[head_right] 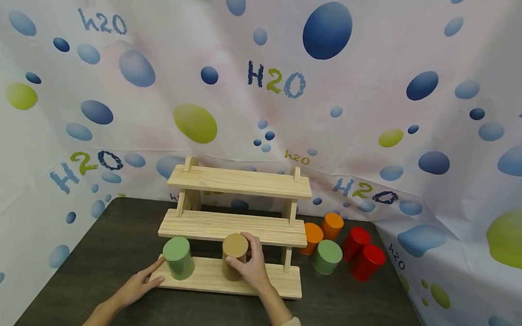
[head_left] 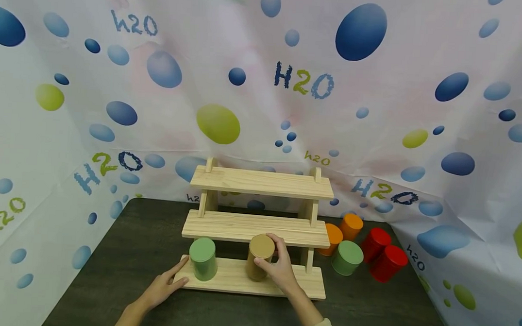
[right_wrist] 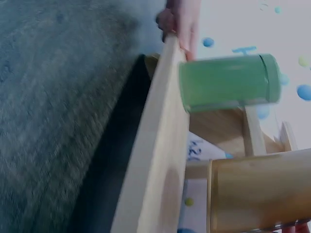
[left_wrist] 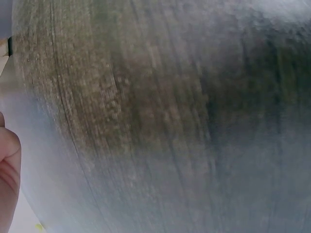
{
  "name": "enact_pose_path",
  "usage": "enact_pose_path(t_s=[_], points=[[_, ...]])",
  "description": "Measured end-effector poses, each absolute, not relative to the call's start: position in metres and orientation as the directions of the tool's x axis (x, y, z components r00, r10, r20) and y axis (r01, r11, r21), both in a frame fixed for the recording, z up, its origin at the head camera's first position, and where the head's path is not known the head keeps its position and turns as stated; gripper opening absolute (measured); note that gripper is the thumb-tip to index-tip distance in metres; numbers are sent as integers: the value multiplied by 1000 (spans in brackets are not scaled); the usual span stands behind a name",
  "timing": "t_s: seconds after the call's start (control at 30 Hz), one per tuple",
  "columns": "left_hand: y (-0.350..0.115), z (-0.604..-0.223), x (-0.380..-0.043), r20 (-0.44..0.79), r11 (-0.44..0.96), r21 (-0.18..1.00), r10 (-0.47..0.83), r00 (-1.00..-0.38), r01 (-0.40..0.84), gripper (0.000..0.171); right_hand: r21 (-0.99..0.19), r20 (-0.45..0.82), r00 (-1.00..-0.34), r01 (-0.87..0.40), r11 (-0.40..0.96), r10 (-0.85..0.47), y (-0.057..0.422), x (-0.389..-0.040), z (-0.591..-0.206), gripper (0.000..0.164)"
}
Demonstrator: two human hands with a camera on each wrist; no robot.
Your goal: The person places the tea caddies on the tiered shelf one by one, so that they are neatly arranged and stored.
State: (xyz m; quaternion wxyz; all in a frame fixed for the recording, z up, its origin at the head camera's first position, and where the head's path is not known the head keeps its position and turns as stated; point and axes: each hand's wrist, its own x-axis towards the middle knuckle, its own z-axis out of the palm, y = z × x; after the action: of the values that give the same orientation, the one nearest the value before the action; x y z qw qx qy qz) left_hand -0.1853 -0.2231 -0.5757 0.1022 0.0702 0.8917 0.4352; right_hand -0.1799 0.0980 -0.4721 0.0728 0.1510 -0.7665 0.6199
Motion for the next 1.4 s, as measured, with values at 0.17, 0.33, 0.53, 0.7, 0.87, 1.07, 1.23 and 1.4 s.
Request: enact_pose_path(t_s=[0.17, 0.33, 0.53, 0.7, 0.87, 1.07, 1.23, 1.4], points=[[-223, -575, -185, -126, 612, 790, 217, -968, 35, 67, -918, 310, -933, -343, 200, -182, 82, -179, -472, 60], [-223, -574, -184, -131, 621, 783, 215, -968, 32, 68, -917, 299, -929, -343, 205, -217, 70, -181, -472, 61], [-223, -572, -184, -133, 630, 776, 218, -967, 35, 67, -919, 283, -927, -336, 205, -246, 63, -181, -473, 62], [-222, -572, -185, -129, 633, 773, 217, -968, 39, 67, -917, 281, -924, -338, 211, -259, 59, -180, -475, 62], [-222, -573, -186, -131, 642, 766, 208, -969, 34, 68, -911, 297, -919, -355, 210, -261, 55, -180, -477, 61], [-223, -575, -187, -124, 635, 772, 201, -972, 33, 68, -911, 302, -917, -358, 206, -259, 51, -180, -480, 61], [-223, -575, -186, -127, 627, 779, 206, -970, 31, 68, -912, 295, -920, -352, 210, -258, 49, -181, -481, 60], [-222, -574, -187, -129, 624, 781, 206, -970, 29, 68, -907, 300, -916, -360, 217, -267, 47, -181, -482, 61]])
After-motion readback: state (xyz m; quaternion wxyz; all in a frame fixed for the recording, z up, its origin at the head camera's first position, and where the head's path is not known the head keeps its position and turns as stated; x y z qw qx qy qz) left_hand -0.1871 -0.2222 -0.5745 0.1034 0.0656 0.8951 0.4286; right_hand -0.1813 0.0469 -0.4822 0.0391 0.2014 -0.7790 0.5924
